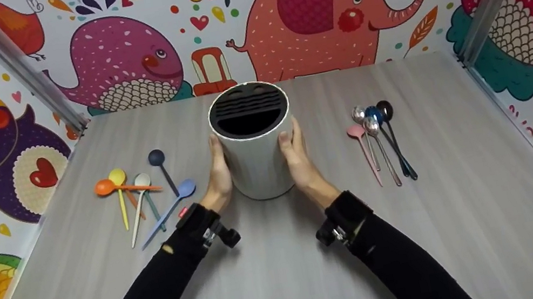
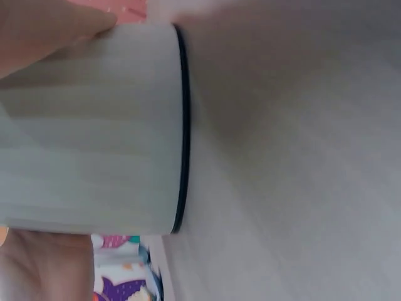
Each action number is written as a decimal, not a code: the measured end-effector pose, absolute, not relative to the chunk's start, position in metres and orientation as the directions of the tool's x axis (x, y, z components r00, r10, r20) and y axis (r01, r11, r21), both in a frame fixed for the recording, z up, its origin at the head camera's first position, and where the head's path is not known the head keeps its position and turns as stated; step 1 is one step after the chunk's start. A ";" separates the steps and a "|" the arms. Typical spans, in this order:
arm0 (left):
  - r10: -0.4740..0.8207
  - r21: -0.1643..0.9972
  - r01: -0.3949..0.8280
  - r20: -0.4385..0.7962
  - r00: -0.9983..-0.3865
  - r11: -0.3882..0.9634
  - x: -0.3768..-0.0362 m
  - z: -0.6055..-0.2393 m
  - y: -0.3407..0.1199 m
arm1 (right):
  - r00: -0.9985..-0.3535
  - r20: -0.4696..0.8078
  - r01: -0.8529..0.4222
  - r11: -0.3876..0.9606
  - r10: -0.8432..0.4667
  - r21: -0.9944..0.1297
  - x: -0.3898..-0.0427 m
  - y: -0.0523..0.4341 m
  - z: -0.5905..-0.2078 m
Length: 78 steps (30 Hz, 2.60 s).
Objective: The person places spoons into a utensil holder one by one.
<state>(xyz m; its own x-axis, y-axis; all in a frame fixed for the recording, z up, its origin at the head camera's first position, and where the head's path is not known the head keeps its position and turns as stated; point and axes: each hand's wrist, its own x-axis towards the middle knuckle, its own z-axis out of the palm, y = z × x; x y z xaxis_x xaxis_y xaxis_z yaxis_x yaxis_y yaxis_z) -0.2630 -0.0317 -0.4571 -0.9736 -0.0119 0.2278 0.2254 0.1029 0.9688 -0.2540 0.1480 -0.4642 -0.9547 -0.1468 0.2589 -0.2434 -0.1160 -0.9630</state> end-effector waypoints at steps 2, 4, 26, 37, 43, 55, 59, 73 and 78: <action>-0.001 0.965 0.243 0.244 -0.970 0.100 -0.256 -0.458 -0.034 | -0.956 0.255 -0.242 -0.101 -0.142 -0.965 -0.246 0.147 -0.465; 0.006 0.963 0.253 0.254 -0.967 0.093 -0.250 -0.458 -0.035 | -0.956 0.254 -0.242 -0.097 -0.143 -0.965 -0.238 0.146 -0.465; 0.037 0.945 0.302 0.299 -0.953 0.127 -0.228 -0.456 -0.044 | -0.964 0.251 -0.257 0.063 -0.086 -0.964 -0.207 0.145 -0.465; -0.127 0.980 0.173 0.185 -0.975 0.097 -0.246 -0.428 -0.045 | -0.977 0.193 -0.200 0.082 -0.087 -0.976 -0.202 0.146 -0.466; -0.076 0.928 0.368 0.371 -0.925 0.052 -0.256 -0.424 -0.044 | -0.977 0.191 -0.198 0.070 -0.096 -0.978 -0.206 0.146 -0.464; -0.042 0.909 0.406 0.403 -0.914 -0.094 -0.268 -0.420 -0.043 | -0.965 0.251 -0.257 0.062 -0.080 -0.965 -0.205 0.143 -0.466; -0.031 0.898 0.425 0.424 -0.905 -0.111 -0.269 -0.423 -0.043 | -0.961 0.266 -0.271 0.061 -0.079 -0.961 -0.205 0.142 -0.465; -0.130 0.887 0.456 0.445 -0.886 -0.072 -0.272 -0.424 -0.045 | -0.953 0.231 -0.248 0.064 -0.196 -0.967 -0.214 0.165 -0.453; -0.115 0.885 0.462 0.453 -0.884 -0.066 -0.273 -0.425 -0.045 | -0.928 0.251 -0.329 0.287 -0.275 -0.900 -0.232 0.192 -0.450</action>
<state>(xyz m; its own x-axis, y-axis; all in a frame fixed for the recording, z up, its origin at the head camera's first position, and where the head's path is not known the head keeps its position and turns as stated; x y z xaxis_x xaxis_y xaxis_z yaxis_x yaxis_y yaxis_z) -0.2734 -0.0450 -0.4252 -0.8841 -0.1148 0.4529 0.4617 -0.0664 0.8845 -0.2319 0.1922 -0.4503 -0.9279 -0.2752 0.2514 -0.3289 0.2868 -0.8998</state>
